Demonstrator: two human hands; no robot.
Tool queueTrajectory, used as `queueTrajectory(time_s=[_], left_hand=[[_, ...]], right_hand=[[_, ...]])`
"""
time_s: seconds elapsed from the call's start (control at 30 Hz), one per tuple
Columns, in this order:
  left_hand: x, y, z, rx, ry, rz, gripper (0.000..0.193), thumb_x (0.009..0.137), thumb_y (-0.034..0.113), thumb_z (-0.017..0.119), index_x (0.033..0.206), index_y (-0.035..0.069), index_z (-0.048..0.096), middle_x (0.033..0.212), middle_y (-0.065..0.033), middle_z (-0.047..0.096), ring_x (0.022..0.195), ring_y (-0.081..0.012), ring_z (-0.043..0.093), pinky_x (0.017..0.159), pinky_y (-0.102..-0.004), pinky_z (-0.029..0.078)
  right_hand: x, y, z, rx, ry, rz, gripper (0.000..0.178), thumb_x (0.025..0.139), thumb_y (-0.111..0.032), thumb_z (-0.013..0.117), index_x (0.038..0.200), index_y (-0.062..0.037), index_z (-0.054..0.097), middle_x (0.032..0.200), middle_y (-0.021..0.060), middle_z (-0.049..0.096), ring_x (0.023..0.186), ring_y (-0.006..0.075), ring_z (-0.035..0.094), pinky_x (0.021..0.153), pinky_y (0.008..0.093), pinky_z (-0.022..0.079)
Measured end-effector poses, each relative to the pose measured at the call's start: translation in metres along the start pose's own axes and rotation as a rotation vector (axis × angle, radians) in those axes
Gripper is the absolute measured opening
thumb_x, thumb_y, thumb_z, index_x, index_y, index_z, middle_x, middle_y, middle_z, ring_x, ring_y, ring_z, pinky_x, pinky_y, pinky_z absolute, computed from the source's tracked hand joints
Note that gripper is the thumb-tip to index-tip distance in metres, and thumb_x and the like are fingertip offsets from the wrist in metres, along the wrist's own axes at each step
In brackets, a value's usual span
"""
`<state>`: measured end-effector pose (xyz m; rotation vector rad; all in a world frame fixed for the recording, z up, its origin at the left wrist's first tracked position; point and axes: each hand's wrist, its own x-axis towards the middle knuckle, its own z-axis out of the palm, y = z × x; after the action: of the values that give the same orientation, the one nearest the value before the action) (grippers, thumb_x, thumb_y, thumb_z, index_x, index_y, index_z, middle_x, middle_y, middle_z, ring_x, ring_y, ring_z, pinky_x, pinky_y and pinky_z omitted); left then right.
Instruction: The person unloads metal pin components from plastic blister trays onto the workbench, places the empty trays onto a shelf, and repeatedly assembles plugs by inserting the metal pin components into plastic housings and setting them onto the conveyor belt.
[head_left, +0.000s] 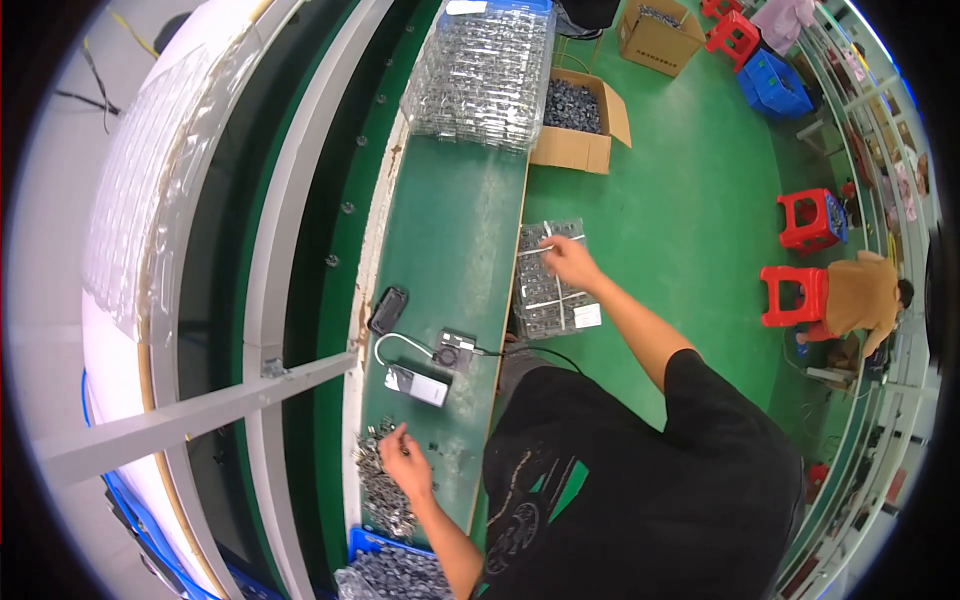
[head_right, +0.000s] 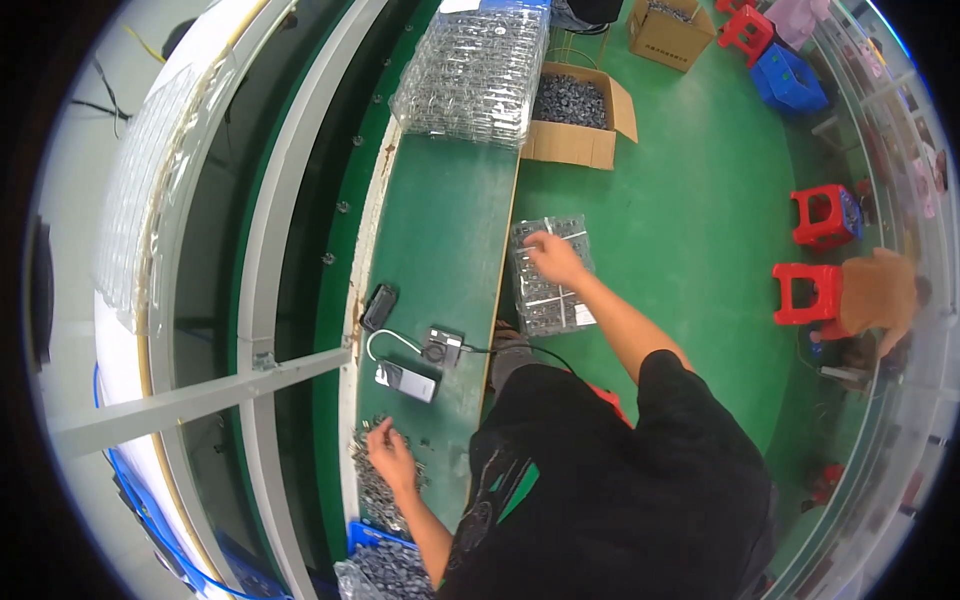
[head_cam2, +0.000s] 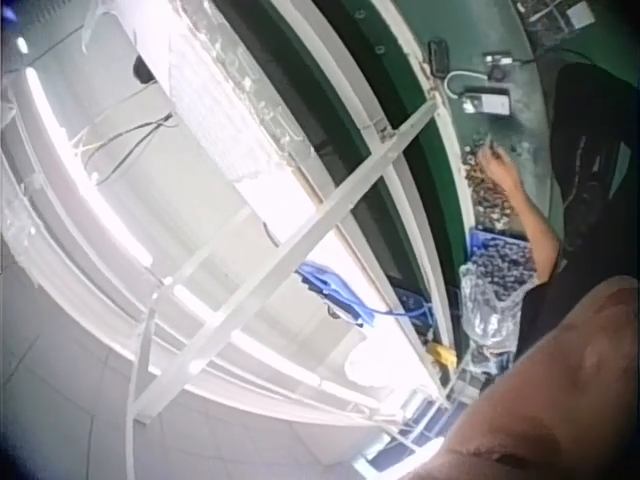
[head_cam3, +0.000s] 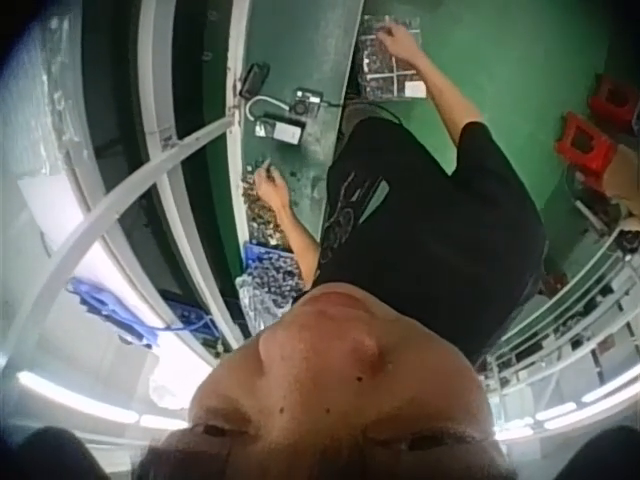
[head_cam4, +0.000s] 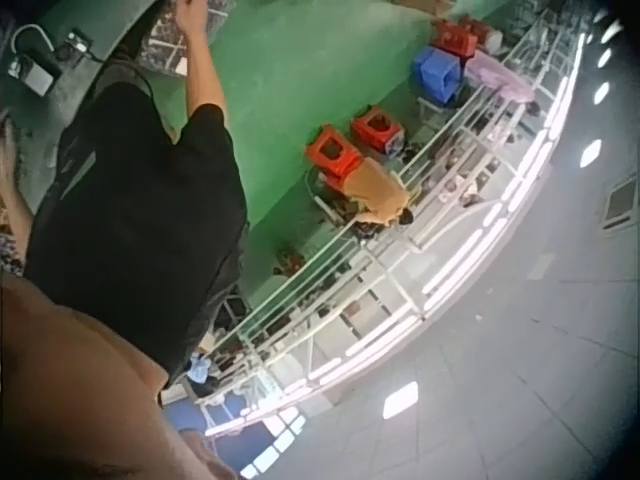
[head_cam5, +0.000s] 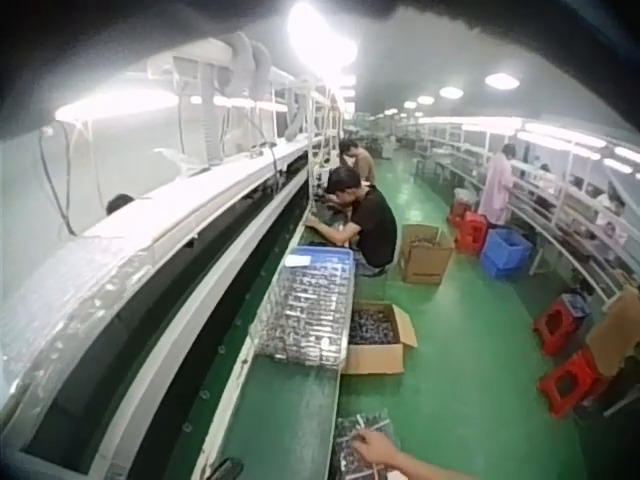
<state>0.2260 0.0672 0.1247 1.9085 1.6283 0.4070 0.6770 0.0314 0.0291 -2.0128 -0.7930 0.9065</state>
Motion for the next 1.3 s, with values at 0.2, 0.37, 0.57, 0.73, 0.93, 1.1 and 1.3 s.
queueTrajectory(time_s=[0.2,0.37,0.57,0.73,0.93,1.1,1.3], left_hand=[[0.009,0.045,0.038,-0.051,-0.071,0.160,0.019,0.085,0.003,0.055,0.100,0.003,0.066,0.086,-0.0131,0.059,0.079,-0.0271,0.058,0.070,-0.0355,0.047],[0.037,0.087,0.057,-0.188,-0.163,0.128,0.019,0.085,0.003,0.055,0.100,0.004,0.067,0.089,-0.0135,0.061,0.082,-0.0292,0.060,0.072,-0.0362,0.048],[0.152,0.160,0.088,-0.167,-0.218,0.190,0.019,0.084,0.005,0.059,0.101,0.004,0.067,0.091,-0.0136,0.061,0.084,-0.0298,0.060,0.075,-0.0371,0.048],[0.265,0.239,0.121,-0.339,-0.219,0.046,0.046,0.084,0.010,0.065,0.128,0.006,0.051,0.103,-0.0124,0.060,0.087,-0.0227,0.060,0.072,-0.0344,0.049],[0.338,0.314,0.176,-0.747,-0.380,-0.359,0.070,0.085,0.017,0.068,0.141,0.002,0.029,0.116,-0.0138,0.053,0.088,-0.0165,0.058,0.067,-0.0276,0.049],[0.372,0.327,0.191,-0.943,-0.422,-0.505,0.073,0.085,0.014,0.067,0.143,0.002,0.023,0.113,-0.0111,0.053,0.089,-0.0144,0.056,0.076,-0.0269,0.046],[0.364,0.358,0.168,-1.092,-0.168,-0.355,0.069,0.086,0.007,0.064,0.141,0.011,0.024,0.112,-0.0093,0.053,0.101,-0.0184,0.052,0.093,-0.0317,0.039]], right_hand=[[0.036,-0.028,-0.034,0.055,0.211,0.032,0.035,0.083,-0.017,0.058,0.114,-0.0016,0.057,0.077,0.0121,0.064,0.073,0.0241,0.064,0.071,0.0367,0.051],[0.109,-0.060,-0.074,-0.041,0.522,-0.072,0.037,0.083,-0.019,0.060,0.116,-0.0021,0.056,0.081,0.0137,0.066,0.079,0.0274,0.065,0.074,0.0364,0.051],[0.256,-0.096,-0.153,-0.198,0.752,-0.037,0.046,0.084,-0.032,0.061,0.112,0.0043,0.058,0.091,0.0213,0.066,0.087,0.0332,0.065,0.080,0.0411,0.050],[0.303,-0.106,-0.152,-0.301,0.463,0.144,0.045,0.086,-0.040,0.059,0.089,0.0055,0.060,0.081,0.0208,0.064,0.079,0.0305,0.064,0.072,0.0401,0.049],[0.276,-0.146,-0.155,-0.533,0.514,0.140,0.036,0.083,-0.027,0.058,0.096,0.0058,0.061,0.089,0.0266,0.064,0.086,0.0426,0.062,0.077,0.0484,0.049],[0.270,-0.184,-0.147,-0.074,0.652,0.037,0.030,0.085,-0.017,0.058,0.105,0.0045,0.060,0.086,0.0155,0.067,0.076,0.0233,0.065,0.068,0.0364,0.051],[0.249,-0.185,-0.116,0.603,0.631,-0.108,0.026,0.091,-0.004,0.051,0.116,0.0041,0.052,0.098,0.0090,0.065,0.076,0.0103,0.061,0.064,0.0241,0.049]])
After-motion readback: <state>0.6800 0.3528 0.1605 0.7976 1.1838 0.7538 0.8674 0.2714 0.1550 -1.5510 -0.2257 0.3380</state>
